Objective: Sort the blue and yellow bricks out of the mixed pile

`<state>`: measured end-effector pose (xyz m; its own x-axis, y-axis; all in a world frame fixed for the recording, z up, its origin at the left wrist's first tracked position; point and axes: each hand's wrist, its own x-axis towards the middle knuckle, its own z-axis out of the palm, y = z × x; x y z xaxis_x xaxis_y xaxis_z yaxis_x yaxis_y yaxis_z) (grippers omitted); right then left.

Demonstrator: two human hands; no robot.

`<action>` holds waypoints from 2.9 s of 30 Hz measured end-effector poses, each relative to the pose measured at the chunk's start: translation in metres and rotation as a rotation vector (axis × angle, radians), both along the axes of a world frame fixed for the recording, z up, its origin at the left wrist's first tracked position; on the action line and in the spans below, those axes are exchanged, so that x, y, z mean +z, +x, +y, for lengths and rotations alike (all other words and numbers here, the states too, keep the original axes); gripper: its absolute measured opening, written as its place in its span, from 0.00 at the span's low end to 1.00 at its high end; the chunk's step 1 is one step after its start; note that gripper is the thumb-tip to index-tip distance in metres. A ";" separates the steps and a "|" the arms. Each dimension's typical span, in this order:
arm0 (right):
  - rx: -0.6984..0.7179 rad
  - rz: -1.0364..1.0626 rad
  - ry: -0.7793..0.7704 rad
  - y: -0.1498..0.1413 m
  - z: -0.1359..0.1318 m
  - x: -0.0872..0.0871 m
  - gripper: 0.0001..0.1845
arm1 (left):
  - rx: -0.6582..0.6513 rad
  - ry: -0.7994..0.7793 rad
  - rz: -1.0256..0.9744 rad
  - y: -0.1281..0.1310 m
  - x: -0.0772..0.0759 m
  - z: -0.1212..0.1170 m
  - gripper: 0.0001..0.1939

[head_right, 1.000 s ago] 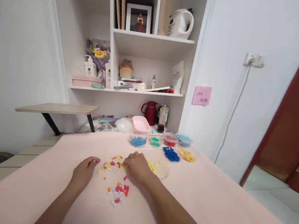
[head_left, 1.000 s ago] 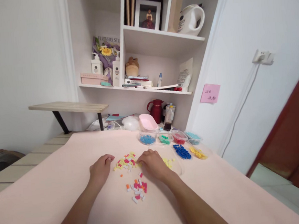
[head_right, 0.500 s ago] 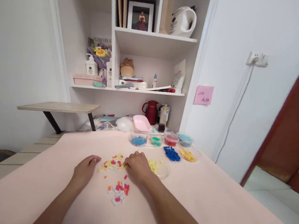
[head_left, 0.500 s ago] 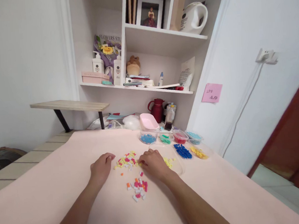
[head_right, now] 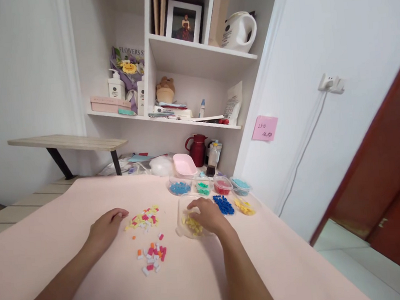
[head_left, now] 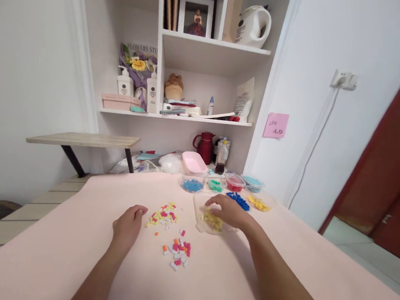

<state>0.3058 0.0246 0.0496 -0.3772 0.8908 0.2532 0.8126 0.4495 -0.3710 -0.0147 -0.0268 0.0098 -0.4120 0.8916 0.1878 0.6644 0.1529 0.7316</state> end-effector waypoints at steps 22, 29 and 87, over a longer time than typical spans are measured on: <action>0.196 -0.177 0.067 -0.086 -0.017 -0.020 0.16 | -0.014 0.004 0.030 0.003 0.002 -0.006 0.15; 0.122 -0.238 0.073 -0.073 -0.009 -0.020 0.23 | -0.010 0.000 0.023 0.002 0.001 -0.005 0.15; 0.122 -0.150 0.065 -0.090 -0.015 -0.015 0.06 | -0.002 0.009 0.045 0.001 0.003 -0.006 0.17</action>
<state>0.2155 0.0098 0.0343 -0.5196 0.8196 0.2414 0.7944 0.5674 -0.2166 -0.0139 -0.0329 0.0127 -0.4009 0.8907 0.2142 0.6970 0.1448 0.7023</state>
